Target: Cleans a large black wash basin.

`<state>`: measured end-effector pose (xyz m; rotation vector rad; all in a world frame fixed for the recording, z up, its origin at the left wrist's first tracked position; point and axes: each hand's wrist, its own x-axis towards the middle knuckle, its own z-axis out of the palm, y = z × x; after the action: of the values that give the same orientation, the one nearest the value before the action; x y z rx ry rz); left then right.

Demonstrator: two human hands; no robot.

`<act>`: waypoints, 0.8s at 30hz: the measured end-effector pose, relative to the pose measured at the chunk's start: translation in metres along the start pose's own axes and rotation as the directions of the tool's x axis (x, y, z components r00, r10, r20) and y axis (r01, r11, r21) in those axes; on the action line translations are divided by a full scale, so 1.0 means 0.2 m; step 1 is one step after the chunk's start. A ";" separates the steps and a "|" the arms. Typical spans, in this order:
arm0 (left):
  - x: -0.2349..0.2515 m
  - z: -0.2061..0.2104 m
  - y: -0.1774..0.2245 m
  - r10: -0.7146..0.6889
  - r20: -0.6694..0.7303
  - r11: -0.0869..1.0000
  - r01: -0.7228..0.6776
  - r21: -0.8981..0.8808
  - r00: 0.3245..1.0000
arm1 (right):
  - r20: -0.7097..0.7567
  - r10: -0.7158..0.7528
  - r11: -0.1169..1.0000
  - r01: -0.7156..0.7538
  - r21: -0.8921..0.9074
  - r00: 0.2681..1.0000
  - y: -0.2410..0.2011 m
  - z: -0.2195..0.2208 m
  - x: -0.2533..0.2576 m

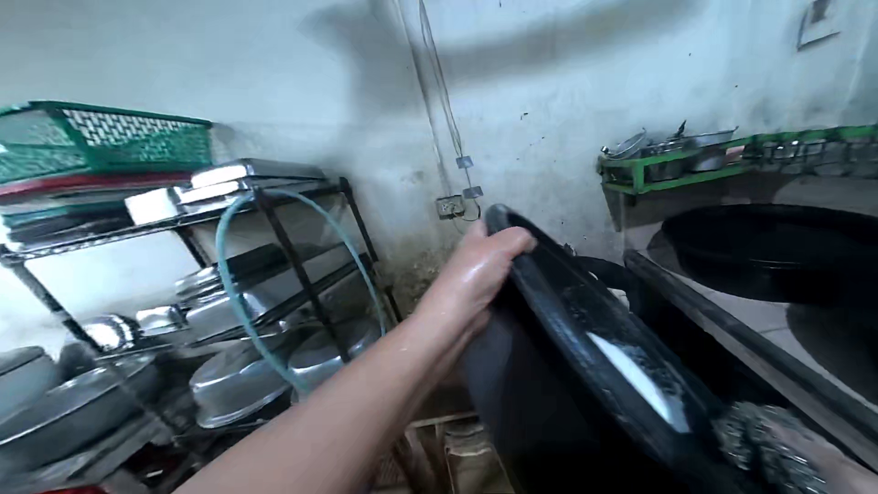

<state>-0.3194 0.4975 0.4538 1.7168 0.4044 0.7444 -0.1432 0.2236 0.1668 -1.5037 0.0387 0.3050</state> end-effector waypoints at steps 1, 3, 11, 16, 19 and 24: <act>0.06 -0.05 -0.02 -0.005 -0.058 1.000 0.006 0.029 0.998 | 0.044 0.005 0.999 -0.007 0.035 0.999 0.01 0.16 0.06; 0.19 -0.13 -0.05 -0.003 -0.173 0.995 0.019 0.094 0.985 | 0.112 0.005 0.997 -0.013 0.075 0.994 0.05 0.41 0.20; 0.92 -0.13 -0.18 0.054 -0.370 0.963 0.049 0.264 0.927 | 0.380 0.090 0.967 -0.171 0.186 0.921 0.14 1.14 0.78; 1.41 0.14 -0.22 0.061 -0.343 0.907 0.092 0.412 0.937 | 0.512 0.176 0.931 -0.311 0.189 0.841 0.18 1.43 1.15; 1.62 0.30 -0.26 0.089 -0.253 0.870 0.048 0.490 0.963 | 0.554 0.241 0.901 -0.396 0.178 0.797 0.20 1.61 1.28; 1.82 0.52 -0.29 0.140 -0.119 0.747 -0.026 0.665 0.983 | 0.646 0.232 0.860 -0.464 0.213 0.727 0.22 1.80 1.40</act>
<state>0.0252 0.6618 0.4809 2.3641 0.7814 0.8707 0.0572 0.6291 0.0902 -0.9602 -0.1227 1.0345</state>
